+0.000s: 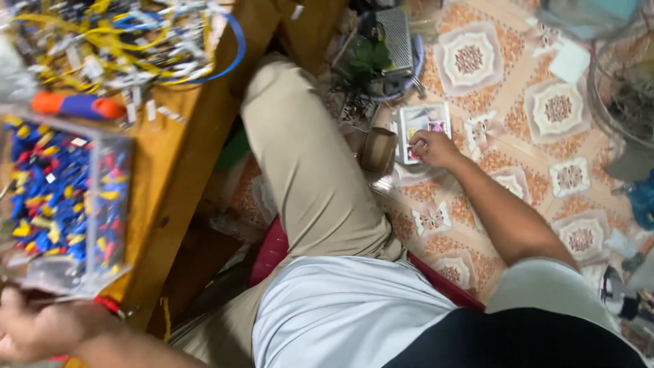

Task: Attaching electrical connectors to the ends of wires at a workbench

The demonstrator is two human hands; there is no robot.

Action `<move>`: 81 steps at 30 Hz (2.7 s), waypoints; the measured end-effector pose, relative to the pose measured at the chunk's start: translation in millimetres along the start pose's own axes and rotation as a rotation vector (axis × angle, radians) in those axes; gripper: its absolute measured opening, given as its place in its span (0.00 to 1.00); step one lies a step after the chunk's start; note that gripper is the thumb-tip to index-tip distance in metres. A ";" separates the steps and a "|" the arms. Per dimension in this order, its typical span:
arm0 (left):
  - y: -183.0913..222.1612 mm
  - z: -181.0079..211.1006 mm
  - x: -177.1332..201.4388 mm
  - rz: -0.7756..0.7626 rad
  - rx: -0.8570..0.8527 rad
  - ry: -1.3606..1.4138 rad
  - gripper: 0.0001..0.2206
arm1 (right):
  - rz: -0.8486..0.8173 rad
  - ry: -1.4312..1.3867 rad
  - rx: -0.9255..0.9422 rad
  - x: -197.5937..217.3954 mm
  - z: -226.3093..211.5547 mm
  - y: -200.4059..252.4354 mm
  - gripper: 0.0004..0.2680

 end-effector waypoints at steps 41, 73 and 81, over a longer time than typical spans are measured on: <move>24.5 76.9 -86.5 -0.502 -0.176 -0.438 0.06 | 0.518 1.134 1.353 134.0 -742.8 86.4 0.06; 23.1 82.5 -84.8 -0.521 -0.154 -0.366 0.06 | 0.141 1.224 1.099 134.8 -758.7 101.4 0.06; 22.0 80.7 -84.2 -0.537 -0.160 -0.361 0.06 | 0.024 1.008 1.181 144.3 -760.1 121.1 0.05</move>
Point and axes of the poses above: each hand's wrist, its own y-axis away from the middle knuckle, its own x-axis out of the back of the hand, z = x × y, the point moved 5 cm from there along -y, towards the middle knuckle, and after that the axes turned 8 degrees about y, right-handed, at the moved point
